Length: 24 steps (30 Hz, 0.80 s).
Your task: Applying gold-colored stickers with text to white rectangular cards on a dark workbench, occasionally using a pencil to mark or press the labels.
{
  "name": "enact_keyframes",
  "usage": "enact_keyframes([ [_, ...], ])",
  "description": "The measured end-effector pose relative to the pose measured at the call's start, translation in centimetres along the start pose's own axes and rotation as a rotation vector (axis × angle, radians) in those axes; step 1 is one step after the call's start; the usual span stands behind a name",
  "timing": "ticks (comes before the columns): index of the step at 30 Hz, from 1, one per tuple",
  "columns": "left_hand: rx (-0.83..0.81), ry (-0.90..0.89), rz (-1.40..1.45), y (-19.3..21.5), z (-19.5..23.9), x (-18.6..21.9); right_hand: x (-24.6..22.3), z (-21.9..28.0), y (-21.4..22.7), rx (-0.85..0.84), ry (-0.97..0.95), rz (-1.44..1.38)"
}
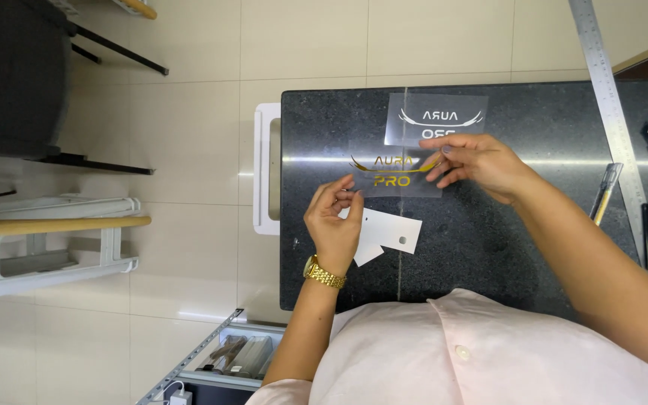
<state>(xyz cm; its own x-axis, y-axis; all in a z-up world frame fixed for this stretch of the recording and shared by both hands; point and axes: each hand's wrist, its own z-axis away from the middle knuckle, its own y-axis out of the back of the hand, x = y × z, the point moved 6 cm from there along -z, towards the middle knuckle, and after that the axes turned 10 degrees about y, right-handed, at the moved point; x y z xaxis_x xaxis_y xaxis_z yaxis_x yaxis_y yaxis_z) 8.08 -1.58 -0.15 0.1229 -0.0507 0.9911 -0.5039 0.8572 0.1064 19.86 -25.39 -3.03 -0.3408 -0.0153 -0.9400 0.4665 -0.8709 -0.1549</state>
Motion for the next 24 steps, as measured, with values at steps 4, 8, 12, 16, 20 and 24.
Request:
enact_keyframes([
  [4, 0.005, 0.002, -0.001, 0.1, 0.0, -0.5, -0.2, 0.2, -0.3, -0.001, -0.007, -0.021],
  [8, 0.012, 0.017, 0.007, 0.2, 0.1, -0.7, 0.4, 0.2, -0.1, -0.002, -0.009, -0.066],
  [12, 0.015, 0.020, 0.005, 0.4, 0.2, -0.8, 0.4, 0.3, -0.1, -0.002, -0.007, -0.092],
  [16, 0.014, 0.019, -0.003, 0.5, 0.2, -0.9, 0.4, 0.2, -0.1, 0.001, -0.003, -0.112],
  [20, 0.016, 0.015, -0.016, 0.5, 0.3, -0.7, 0.4, 0.4, 0.0, 0.009, -0.011, -0.128],
  [24, 0.020, 0.015, -0.030, 0.5, 0.3, -0.9, -0.5, 0.7, -0.6, 0.020, -0.011, -0.125],
])
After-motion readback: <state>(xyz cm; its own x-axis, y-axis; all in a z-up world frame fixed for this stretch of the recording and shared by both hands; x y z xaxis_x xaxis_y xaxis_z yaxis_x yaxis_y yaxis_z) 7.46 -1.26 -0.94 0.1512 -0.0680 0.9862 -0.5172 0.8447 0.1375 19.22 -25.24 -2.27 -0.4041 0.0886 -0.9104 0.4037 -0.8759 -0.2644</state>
